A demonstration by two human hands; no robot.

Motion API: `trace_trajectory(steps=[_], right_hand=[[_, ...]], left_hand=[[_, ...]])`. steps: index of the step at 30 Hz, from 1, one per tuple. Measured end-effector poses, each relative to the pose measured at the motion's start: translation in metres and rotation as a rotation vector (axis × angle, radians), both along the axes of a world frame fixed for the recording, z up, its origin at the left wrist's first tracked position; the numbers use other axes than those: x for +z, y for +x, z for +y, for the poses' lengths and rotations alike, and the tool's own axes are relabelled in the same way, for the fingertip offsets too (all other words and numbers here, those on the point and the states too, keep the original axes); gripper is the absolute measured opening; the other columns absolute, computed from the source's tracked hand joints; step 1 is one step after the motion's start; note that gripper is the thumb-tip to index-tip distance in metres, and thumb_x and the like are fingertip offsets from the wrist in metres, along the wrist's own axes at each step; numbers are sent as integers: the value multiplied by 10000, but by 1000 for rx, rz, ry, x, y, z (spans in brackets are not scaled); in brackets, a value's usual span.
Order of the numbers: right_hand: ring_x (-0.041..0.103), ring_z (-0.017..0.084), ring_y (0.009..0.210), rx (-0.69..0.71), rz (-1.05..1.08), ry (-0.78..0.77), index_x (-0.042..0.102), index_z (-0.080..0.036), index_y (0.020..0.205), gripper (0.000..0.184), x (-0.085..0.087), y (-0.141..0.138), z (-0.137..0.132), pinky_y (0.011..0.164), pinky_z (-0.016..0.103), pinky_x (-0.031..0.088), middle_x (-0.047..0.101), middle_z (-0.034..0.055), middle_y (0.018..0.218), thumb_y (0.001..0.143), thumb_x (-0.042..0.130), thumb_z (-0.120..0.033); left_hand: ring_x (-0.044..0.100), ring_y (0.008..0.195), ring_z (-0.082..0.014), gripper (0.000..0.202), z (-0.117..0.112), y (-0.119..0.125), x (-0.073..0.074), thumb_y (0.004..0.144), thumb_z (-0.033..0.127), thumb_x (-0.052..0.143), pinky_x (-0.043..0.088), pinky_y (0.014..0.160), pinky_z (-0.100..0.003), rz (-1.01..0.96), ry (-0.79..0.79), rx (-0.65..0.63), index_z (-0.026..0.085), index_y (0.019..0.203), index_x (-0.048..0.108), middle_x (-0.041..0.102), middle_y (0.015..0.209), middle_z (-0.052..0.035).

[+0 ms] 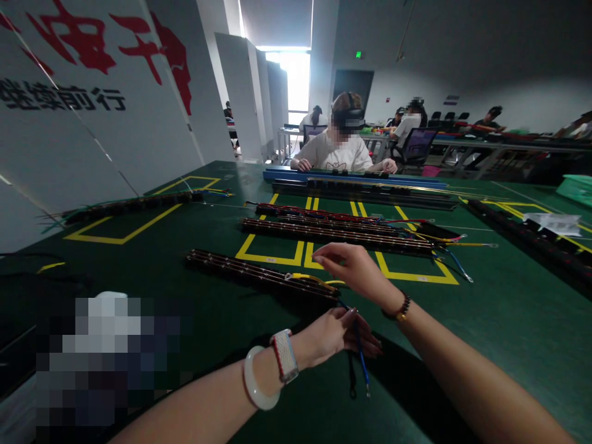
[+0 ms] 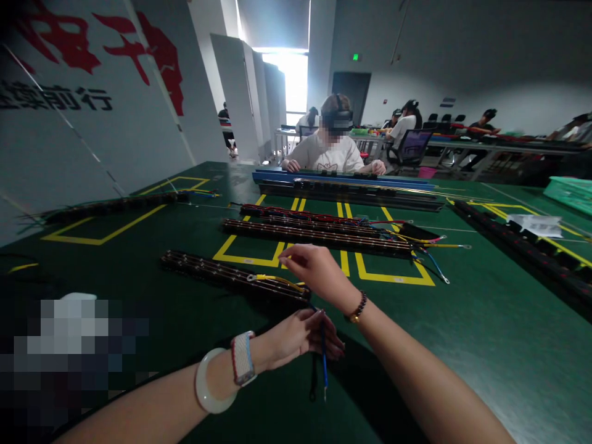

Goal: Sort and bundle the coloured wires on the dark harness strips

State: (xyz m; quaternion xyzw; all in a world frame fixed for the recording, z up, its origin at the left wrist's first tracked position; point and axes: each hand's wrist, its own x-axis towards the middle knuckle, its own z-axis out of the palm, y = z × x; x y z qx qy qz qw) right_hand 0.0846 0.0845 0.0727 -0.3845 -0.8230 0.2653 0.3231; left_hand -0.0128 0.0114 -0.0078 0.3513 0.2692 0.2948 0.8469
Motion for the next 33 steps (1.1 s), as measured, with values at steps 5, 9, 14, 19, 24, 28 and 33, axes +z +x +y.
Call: trace_trajectory(steps=[5,9,14,19,24,28,33], right_hand=[[565,144,688,-179,-49,-91,667,-148,940,372,-26,62,11,599,249,427,658,58,812,858,511,-476],[576,171,810,-140,-144,-64,686,-167,956,332,-66,94,12,718,290,448,645,82,930,873,516,-439],[561,190,855,-84,-231,-21,698,-176,903,277,-90,100,9,787,327,431,649,81,888,859,560,-413],[551,178,827,-48,-238,-13,691,-174,881,261,-84,98,7,741,299,423,646,67,847,853,574,-406],[539,166,800,-33,-245,17,684,-172,875,237,-83,96,5,697,274,414,630,63,832,850,587,-386],[535,163,802,-58,-232,27,674,-160,862,239,-85,95,5,691,268,414,626,72,853,864,570,-375],[528,160,797,-67,-246,49,670,-166,858,225,-88,96,7,688,265,406,626,64,833,853,589,-376]], left_hand=[[663,753,-195,323,1,1,6,904,409,424,448,842,-416,68,10,-8,109,843,528,671,802,-135],[662,758,-189,300,1,1,12,931,357,358,446,851,-422,127,-20,-9,109,851,505,663,819,-138],[653,711,-169,332,2,-2,22,934,402,330,469,802,-397,259,0,-50,119,856,486,659,801,-114],[564,493,-132,432,9,-13,26,881,572,325,462,567,-298,540,81,-217,162,840,452,617,588,-27],[474,372,-108,486,22,-28,39,868,597,299,363,434,-223,820,267,-475,168,702,459,536,453,9],[466,357,-116,468,28,-39,47,874,565,308,358,421,-231,944,375,-559,180,663,469,520,435,12],[476,398,-149,390,28,-48,49,850,498,423,389,479,-269,1084,491,-428,195,623,520,516,421,-1]])
